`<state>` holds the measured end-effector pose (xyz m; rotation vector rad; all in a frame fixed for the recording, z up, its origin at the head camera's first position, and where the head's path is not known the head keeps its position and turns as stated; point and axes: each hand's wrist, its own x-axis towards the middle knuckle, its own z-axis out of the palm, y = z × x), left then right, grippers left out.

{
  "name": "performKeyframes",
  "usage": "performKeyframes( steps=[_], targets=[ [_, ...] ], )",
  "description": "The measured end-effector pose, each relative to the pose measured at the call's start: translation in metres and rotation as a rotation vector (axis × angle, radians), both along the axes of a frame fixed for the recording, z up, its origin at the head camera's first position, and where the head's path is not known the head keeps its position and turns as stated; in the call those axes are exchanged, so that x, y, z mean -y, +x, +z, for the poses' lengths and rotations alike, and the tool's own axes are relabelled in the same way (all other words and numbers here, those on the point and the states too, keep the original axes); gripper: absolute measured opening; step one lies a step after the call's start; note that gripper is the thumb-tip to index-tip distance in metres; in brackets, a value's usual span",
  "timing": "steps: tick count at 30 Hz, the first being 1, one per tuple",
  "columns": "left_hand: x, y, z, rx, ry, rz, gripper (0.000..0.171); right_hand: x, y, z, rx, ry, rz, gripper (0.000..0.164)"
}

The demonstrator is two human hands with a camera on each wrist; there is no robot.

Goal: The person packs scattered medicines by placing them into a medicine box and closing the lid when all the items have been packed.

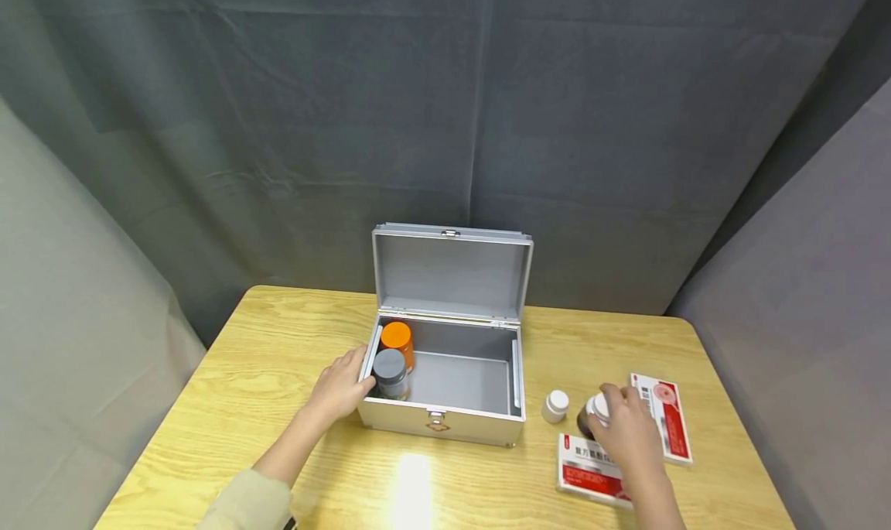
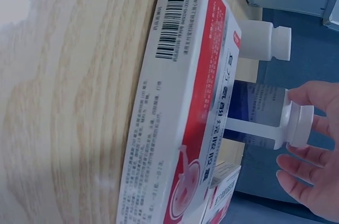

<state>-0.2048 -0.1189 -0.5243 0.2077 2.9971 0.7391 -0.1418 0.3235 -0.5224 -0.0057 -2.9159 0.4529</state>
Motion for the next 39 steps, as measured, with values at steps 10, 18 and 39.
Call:
performKeyframes(
  steps=[10,18,39],
  targets=[
    [0.000,0.000,0.000,0.013,0.012,0.006,0.064,-0.002,-0.001,0.000,0.086,0.021,-0.006,0.051],
    [0.000,0.000,0.001,0.016,0.013,0.003,0.066,-0.002,-0.003,0.007,0.160,0.055,-0.002,0.052],
    [-0.002,0.001,0.003,-0.001,-0.004,0.010,0.063,-0.001,0.000,0.017,0.096,0.083,0.015,0.047]
  ],
)
